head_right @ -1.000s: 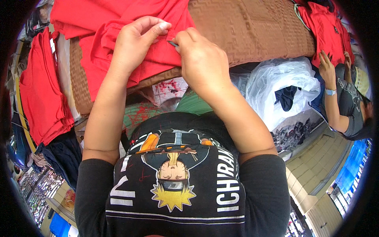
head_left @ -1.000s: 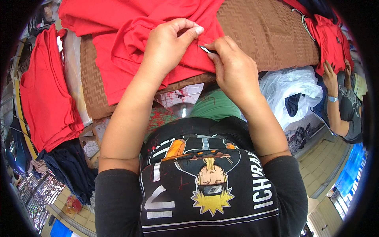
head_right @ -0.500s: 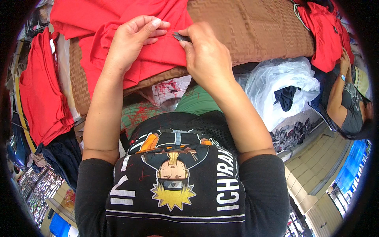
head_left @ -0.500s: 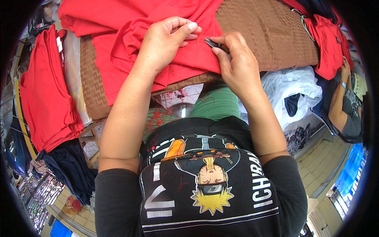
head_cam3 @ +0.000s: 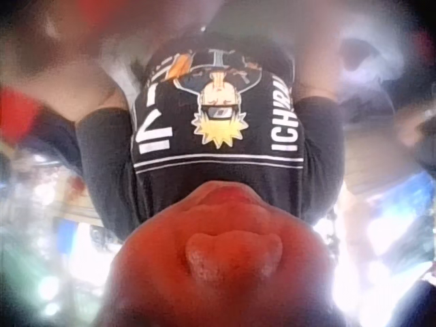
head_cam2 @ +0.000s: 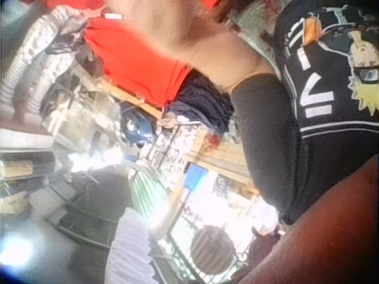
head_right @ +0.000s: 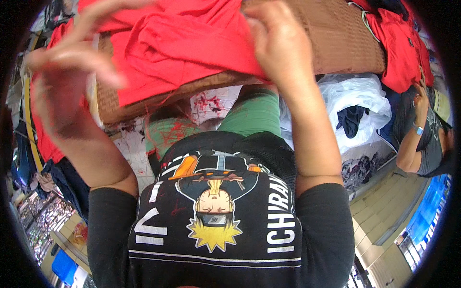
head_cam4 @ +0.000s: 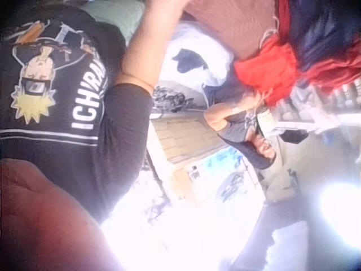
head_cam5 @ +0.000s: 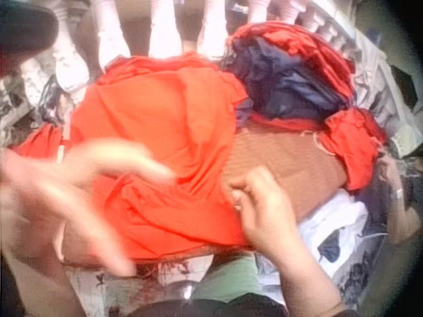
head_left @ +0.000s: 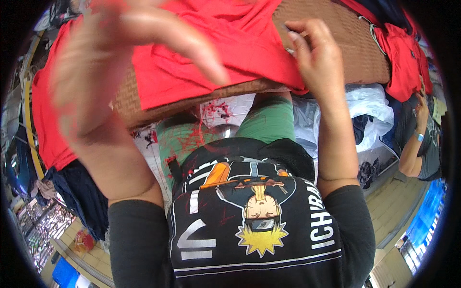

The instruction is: The person trims excess threads from several red t-shirts using a small pair of shears, picking up shirts one by one from a stack and placing them on a workspace to trim the collar and hem areas.

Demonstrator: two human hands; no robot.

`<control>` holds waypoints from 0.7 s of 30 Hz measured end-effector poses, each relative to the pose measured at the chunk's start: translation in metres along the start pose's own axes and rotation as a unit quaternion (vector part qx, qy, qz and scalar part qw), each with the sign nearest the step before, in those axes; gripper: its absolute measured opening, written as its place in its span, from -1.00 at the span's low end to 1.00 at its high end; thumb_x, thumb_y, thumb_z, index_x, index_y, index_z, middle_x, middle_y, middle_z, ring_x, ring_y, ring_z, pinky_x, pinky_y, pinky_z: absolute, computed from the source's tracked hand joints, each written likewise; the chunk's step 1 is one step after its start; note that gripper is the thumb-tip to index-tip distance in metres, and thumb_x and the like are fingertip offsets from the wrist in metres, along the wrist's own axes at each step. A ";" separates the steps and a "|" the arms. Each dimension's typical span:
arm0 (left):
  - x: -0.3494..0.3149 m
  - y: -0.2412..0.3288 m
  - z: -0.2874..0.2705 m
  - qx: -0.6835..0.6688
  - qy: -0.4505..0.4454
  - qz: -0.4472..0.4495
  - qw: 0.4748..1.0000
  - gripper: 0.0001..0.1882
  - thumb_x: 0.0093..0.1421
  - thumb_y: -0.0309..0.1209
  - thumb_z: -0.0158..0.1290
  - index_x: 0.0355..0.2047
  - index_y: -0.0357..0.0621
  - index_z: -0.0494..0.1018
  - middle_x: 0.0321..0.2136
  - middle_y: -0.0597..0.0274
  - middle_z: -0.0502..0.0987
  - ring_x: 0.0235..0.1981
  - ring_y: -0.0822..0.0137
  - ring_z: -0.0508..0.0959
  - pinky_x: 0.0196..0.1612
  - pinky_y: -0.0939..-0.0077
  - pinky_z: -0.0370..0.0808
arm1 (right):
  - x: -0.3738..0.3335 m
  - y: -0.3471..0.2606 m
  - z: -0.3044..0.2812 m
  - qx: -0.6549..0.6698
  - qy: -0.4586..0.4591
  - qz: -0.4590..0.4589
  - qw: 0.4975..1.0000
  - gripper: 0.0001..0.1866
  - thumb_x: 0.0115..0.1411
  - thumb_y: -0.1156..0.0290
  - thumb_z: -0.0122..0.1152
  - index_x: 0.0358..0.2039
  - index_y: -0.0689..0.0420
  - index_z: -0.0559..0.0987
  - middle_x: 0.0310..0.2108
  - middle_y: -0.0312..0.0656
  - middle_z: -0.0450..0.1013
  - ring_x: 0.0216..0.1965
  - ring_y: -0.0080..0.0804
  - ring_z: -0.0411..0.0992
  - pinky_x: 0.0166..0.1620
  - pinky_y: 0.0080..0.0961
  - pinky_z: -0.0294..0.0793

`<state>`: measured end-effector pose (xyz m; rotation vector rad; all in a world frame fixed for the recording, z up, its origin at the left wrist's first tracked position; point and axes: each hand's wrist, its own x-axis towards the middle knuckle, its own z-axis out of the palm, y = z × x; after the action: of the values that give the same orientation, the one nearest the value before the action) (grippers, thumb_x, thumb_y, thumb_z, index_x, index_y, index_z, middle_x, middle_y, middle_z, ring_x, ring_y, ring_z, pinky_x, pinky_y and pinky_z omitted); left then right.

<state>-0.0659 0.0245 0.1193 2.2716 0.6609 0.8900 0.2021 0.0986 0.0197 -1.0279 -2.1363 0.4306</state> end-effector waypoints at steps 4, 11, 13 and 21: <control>-0.043 0.029 -0.027 0.060 0.108 0.031 0.992 -0.73 0.20 -0.39 -0.01 -0.15 -0.29 0.45 0.08 -0.18 0.34 0.12 -0.05 0.32 0.18 0.09 0.17 | 0.016 -0.021 -0.013 0.029 0.005 0.053 0.998 -0.80 0.09 0.42 0.24 -0.27 0.20 0.57 -0.38 -0.16 0.46 -0.49 -0.44 0.39 -0.35 -0.51 0.42; -0.064 0.027 0.014 -0.025 0.443 -0.093 0.891 -0.63 0.27 -0.45 -0.01 0.06 -0.33 0.36 -0.01 0.03 0.46 0.04 0.22 0.44 0.16 0.32 0.29 | 0.020 -0.009 0.046 -0.006 -0.104 0.009 0.995 -0.57 0.04 0.21 0.35 -0.11 0.15 0.57 -0.23 -0.09 0.52 -0.29 -0.28 0.52 -0.19 -0.42 0.47; -0.039 0.029 0.062 0.016 0.430 -0.213 0.877 -0.68 0.16 -0.41 0.15 -0.07 -0.22 0.46 -0.12 0.20 0.51 -0.09 0.40 0.49 0.04 0.49 0.38 | 0.017 -0.002 0.057 -0.015 -0.146 0.026 0.989 -0.58 0.03 0.19 0.33 -0.12 0.12 0.58 -0.23 -0.02 0.53 -0.17 -0.13 0.52 -0.10 -0.30 0.47; -0.080 -0.021 0.132 0.261 0.215 -0.271 0.901 -0.84 0.05 -0.37 0.21 -0.45 -0.23 0.56 -0.32 0.16 0.60 -0.21 0.24 0.57 -0.07 0.42 0.46 | 0.012 0.003 0.068 -0.002 -0.140 0.029 0.990 -0.62 0.03 0.18 0.33 -0.15 0.08 0.60 -0.27 -0.08 0.53 -0.24 -0.20 0.50 -0.14 -0.34 0.46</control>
<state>-0.0265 -0.0581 -0.0071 2.1192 1.8179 1.0120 0.1495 0.1108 -0.0234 -1.0868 -2.3571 0.6317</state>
